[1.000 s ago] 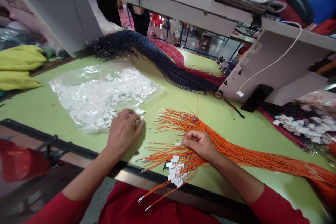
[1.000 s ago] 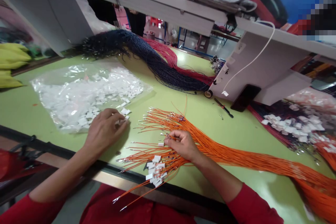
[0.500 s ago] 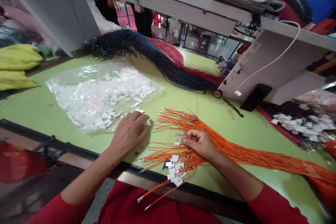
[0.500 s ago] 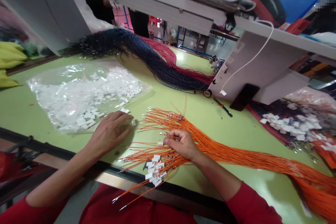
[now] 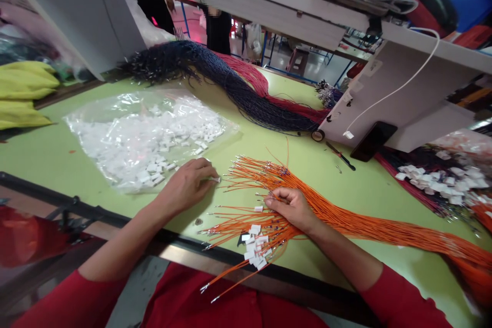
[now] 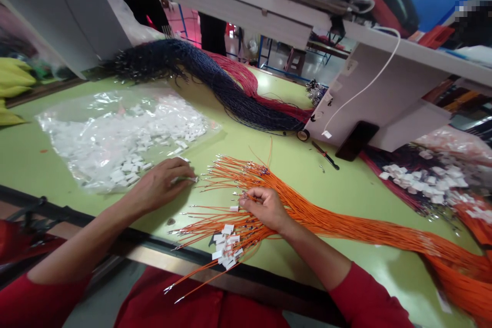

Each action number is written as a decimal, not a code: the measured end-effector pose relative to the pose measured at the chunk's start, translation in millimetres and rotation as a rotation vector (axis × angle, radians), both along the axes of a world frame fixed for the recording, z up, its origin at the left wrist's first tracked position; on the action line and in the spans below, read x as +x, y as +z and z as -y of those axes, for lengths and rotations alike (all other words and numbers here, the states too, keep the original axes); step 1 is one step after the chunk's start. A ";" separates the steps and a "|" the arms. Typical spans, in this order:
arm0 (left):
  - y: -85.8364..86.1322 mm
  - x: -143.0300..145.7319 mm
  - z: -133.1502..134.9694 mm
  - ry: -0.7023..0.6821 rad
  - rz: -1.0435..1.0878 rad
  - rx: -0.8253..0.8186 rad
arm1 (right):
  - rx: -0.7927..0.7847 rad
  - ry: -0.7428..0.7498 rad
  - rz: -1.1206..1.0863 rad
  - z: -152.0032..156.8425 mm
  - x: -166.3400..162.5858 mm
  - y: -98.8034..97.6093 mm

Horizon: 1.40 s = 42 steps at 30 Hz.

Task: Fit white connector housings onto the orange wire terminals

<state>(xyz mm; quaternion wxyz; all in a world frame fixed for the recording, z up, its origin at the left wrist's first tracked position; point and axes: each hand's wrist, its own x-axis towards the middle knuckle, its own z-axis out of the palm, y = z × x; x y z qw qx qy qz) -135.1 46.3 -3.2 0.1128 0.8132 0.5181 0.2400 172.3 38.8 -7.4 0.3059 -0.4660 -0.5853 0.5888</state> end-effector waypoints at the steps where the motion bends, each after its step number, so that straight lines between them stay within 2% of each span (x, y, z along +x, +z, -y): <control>1: 1.5 0.6 0.7 0.011 0.015 -0.010 | -0.005 -0.005 -0.004 0.3 -0.2 0.8; 5: 12.5 10.4 11.6 0.100 0.143 -0.098 | -0.033 -0.024 -0.015 1.6 -1.3 3.3; 9: 19.2 39.8 27.1 -0.010 0.410 -0.230 | -0.025 -0.043 -0.031 2.1 -2.1 3.4; 15: 3.0 83.4 34.9 -0.145 0.772 -0.576 | -0.015 -0.039 -0.010 3.8 -1.9 7.8; 22: -2.7 94.1 38.8 -0.165 0.910 -0.706 | 0.005 -0.004 -0.002 4.0 -0.7 5.2; 29: -5.1 98.9 41.8 -0.126 0.920 -0.675 | 0.048 0.007 0.049 6.9 -3.4 6.0; 36: -7.5 105.9 46.0 -0.028 0.652 -0.436 | 0.122 0.015 0.078 11.0 -6.2 6.8; 42: -9.6 108.6 45.0 -0.031 0.725 -0.466 | 0.079 0.059 0.010 9.9 -4.6 5.6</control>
